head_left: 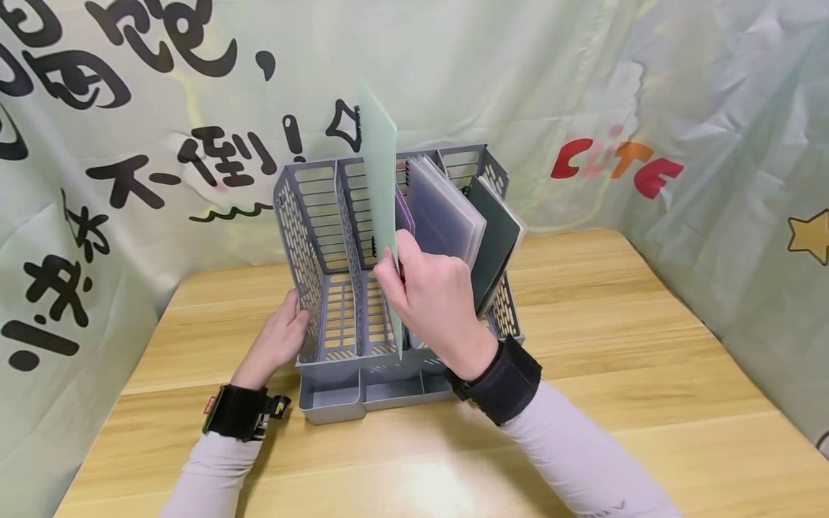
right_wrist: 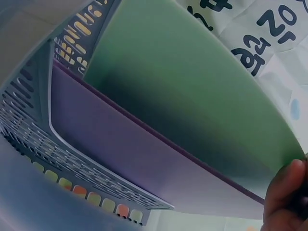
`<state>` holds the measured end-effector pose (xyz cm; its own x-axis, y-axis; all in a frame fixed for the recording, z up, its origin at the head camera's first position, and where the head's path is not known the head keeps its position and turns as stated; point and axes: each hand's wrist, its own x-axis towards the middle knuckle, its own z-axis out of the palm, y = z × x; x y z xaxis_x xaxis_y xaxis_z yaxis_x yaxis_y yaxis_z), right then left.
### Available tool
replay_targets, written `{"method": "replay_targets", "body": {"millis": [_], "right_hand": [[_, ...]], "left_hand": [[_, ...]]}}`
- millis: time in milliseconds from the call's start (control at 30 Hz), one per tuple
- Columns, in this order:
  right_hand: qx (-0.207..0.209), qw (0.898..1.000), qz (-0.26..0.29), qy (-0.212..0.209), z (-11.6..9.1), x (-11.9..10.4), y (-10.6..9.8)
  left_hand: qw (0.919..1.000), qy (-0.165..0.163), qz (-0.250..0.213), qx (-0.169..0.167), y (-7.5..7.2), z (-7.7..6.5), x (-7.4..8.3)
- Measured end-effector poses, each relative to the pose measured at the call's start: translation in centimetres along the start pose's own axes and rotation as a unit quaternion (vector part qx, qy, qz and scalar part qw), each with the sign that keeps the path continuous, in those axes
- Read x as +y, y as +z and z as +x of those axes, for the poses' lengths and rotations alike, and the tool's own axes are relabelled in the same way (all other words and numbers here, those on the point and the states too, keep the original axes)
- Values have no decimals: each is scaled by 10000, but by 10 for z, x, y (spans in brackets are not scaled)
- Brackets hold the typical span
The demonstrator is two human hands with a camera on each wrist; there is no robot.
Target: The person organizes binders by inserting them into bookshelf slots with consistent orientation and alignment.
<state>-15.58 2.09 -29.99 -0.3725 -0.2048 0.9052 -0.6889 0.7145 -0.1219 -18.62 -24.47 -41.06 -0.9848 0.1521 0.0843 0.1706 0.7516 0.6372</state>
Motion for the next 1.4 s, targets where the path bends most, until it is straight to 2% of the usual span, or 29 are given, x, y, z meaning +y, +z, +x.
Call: {"method": "replay_targets", "body": {"millis": [267, 667, 1133, 1267, 1400], "right_hand": [[-113, 9998, -117, 94, -1, -3, 3], [-548, 9977, -346, 217, -4, -6, 3], [-1023, 9912, -646, 542, 8, -9, -8], [-1426, 9849, -712, 678, 13, -12, -13], [-2043, 9711, -759, 978, 19, -14, -16]], "left_hand": [[10000, -69, -49, -27, -1, 0, 1], [10000, -44, 21, -68, 1, 0, 2], [10000, -46, 4, -87, -2, -1, 3], [9999, -78, -5, -121, -2, -2, 4], [9999, -96, -3, -120, -1, -2, 5]]}}
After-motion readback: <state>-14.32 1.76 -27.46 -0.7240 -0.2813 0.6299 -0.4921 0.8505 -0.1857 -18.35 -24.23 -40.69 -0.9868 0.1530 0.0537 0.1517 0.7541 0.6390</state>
